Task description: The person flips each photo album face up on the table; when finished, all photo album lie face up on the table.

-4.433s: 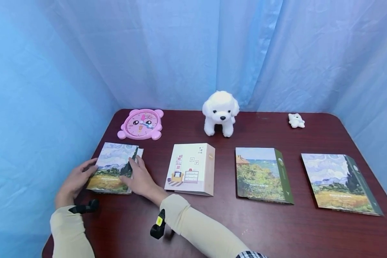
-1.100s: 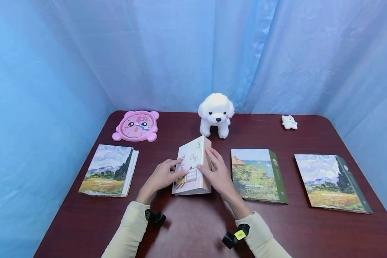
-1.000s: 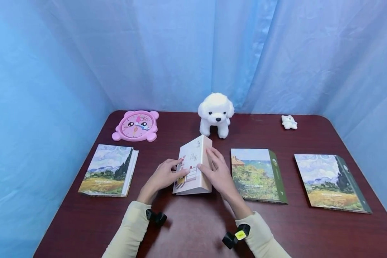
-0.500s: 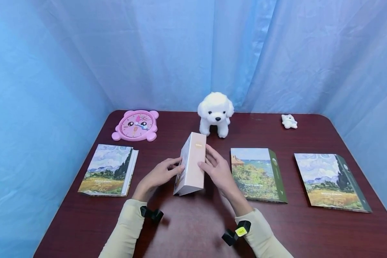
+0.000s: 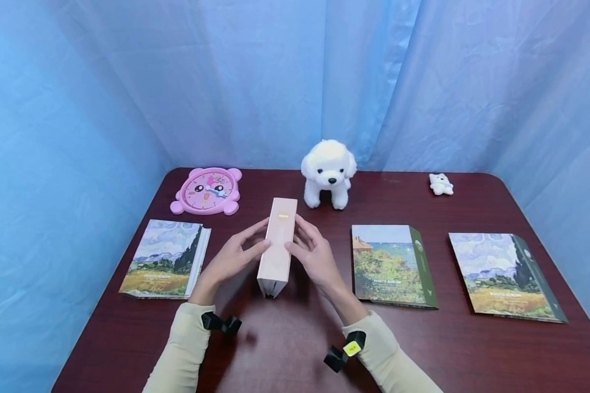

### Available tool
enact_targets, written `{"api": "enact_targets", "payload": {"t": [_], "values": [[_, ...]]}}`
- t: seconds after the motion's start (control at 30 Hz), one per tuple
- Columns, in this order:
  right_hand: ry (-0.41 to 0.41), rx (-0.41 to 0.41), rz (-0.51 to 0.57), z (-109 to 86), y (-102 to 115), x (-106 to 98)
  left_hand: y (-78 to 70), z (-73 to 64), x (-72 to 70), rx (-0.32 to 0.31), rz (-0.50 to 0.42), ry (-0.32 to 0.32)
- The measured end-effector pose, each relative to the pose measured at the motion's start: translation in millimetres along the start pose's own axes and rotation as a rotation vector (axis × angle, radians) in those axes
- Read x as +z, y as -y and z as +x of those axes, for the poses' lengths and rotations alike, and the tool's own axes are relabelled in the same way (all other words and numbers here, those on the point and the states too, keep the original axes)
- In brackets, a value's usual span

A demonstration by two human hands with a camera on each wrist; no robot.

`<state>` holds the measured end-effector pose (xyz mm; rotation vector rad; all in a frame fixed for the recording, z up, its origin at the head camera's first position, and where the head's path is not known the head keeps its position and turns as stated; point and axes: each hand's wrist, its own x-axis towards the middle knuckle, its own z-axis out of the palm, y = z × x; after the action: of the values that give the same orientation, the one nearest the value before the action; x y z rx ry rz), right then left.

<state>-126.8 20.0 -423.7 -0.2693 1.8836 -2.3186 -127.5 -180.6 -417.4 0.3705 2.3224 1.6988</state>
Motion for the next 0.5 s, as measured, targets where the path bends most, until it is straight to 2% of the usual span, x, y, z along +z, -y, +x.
{"api": "enact_targets", "payload": {"t": [0.27, 0.4, 0.5], "values": [[0.018, -0.024, -0.045, 1.7, -4.7, 5.2, -1.9, -5.3, -7.8, -0.004, -0.044, -0.019], [0.035, -0.028, -0.081, 2.8, -10.7, 6.6, -0.3, -7.7, -12.0, 0.005, -0.036, -0.033], [0.068, -0.026, -0.066, 4.0, -13.7, 8.7, 1.2, -9.6, -15.8, 0.008, -0.023, -0.041]]}}
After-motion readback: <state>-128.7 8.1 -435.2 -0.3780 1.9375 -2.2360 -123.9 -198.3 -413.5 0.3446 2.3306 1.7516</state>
